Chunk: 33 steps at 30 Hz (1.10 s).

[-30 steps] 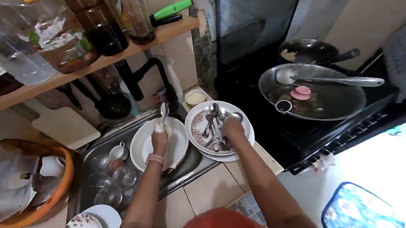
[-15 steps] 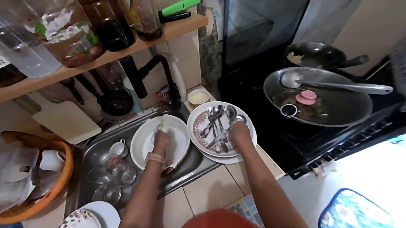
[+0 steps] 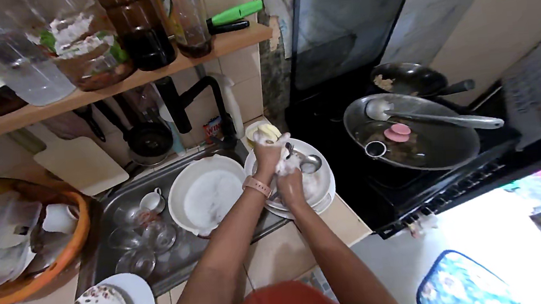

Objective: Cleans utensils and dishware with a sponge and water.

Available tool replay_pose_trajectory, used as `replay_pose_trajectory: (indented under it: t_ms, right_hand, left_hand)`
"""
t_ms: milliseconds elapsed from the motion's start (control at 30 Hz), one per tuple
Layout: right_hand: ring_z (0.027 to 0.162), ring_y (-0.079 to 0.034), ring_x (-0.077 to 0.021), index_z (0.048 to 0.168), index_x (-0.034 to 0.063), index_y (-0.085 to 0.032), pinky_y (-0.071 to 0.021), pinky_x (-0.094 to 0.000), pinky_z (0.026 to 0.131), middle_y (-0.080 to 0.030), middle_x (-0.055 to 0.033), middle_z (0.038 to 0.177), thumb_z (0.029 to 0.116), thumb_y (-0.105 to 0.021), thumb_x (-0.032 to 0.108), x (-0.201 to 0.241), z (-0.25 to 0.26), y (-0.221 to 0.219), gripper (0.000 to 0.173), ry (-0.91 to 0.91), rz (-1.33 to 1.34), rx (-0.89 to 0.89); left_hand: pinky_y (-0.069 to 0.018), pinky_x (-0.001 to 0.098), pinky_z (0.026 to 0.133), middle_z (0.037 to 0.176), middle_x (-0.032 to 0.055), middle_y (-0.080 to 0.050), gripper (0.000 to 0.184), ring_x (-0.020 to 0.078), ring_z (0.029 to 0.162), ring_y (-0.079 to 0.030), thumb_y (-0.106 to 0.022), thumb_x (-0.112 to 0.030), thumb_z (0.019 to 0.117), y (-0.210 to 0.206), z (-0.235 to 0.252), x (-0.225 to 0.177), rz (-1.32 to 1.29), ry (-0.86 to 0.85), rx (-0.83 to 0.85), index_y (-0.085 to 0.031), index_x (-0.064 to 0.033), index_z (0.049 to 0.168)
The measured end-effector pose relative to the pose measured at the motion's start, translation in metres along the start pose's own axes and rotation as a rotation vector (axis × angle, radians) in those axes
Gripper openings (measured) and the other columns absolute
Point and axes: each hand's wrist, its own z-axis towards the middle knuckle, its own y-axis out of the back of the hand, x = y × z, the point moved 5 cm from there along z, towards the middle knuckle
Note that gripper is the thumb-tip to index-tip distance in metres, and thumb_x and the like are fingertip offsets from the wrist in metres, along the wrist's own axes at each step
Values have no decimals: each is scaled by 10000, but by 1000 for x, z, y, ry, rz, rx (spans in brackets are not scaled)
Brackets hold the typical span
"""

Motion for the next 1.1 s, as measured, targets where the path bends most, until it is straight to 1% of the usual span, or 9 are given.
replay_pose_trajectory:
  t_ms: [233, 333, 400, 467, 533, 700, 833, 1000, 1100]
  right_hand:
    - [1289, -576, -398, 1307, -99, -594, -427, -492, 1110, -607, -306, 1326, 1027, -561, 82, -4, -10, 16, 335, -43, -314, 157]
    - [1231, -602, -372, 1277, -106, -609, -443, -478, 1084, -625, -299, 1283, 1024, -581, 78, -12, -8, 15, 314, -4, -165, 176]
    - [1018, -635, -275, 1212, -105, -622, -511, -410, 937, -655, -245, 1126, 994, -608, 36, -19, -1, 14, 260, 14, 76, 162]
    - [658, -528, -107, 1105, -63, -608, -483, -266, 618, -560, -77, 807, 1015, -551, 24, -23, 8, 6, 138, -12, 366, 162]
    - [499, -442, -49, 1007, -12, -568, -408, -202, 476, -471, 12, 647, 1045, -478, 20, -19, 11, -1, 102, -85, 607, 212]
    - [432, -404, -18, 875, 51, -525, -359, -154, 413, -453, 39, 576, 1039, -415, -13, -21, 8, -10, 208, -159, 753, 418]
    - [437, -421, -28, 855, 65, -532, -377, -170, 420, -462, 41, 574, 1054, -461, 66, -26, 5, -9, 211, -83, 685, 435]
    - [525, -447, -60, 1003, -36, -594, -407, -217, 502, -503, -12, 673, 1002, -523, -29, -16, 17, -3, 71, -35, 665, 52]
    - [543, -471, -77, 1138, -70, -572, -429, -233, 516, -539, -56, 739, 1028, -520, 4, -7, 18, -3, 143, -72, 507, 102]
  left_hand:
    - [-488, 627, 970, 1271, 306, -622, 442, 479, 1163, -613, -684, -193, 984, 22, 10, -4, 523, -47, 33, -571, 42, 1341]
    - [-496, 600, 947, 1250, 296, -623, 421, 450, 1142, -613, -613, -259, 1037, 42, 16, -1, 374, 20, -30, -562, 44, 1324]
    - [-498, 485, 942, 1291, 185, -614, 399, 300, 1133, -595, -493, -284, 1090, 41, 15, 9, -13, 129, 42, -522, -41, 1405]
    - [-542, 266, 741, 1043, 4, -651, 317, 89, 877, -631, -393, -377, 1093, 21, 13, 16, -480, 200, 173, -573, -177, 1260]
    - [-555, 242, 675, 946, -19, -654, 343, 72, 800, -647, -349, -439, 1087, 6, 9, 15, -790, 241, 256, -572, -200, 1190]
    - [-510, 191, 627, 853, -56, -616, 342, 12, 702, -582, -326, -415, 1113, 25, 13, -3, -548, 8, 232, -581, -191, 1156]
    - [-500, 415, 942, 1320, 169, -589, 386, 223, 1095, -588, -430, -239, 1107, 50, 11, -12, -109, -78, 92, -491, -47, 1437]
    - [-517, 464, 864, 1269, 218, -600, 490, 280, 1022, -603, -594, -227, 1038, 19, -3, -3, -53, 31, 119, -434, -53, 1467]
    - [-512, 474, 902, 1291, 233, -600, 479, 298, 1063, -606, -610, -142, 1023, 18, -4, -6, 32, 57, 169, -452, -17, 1458]
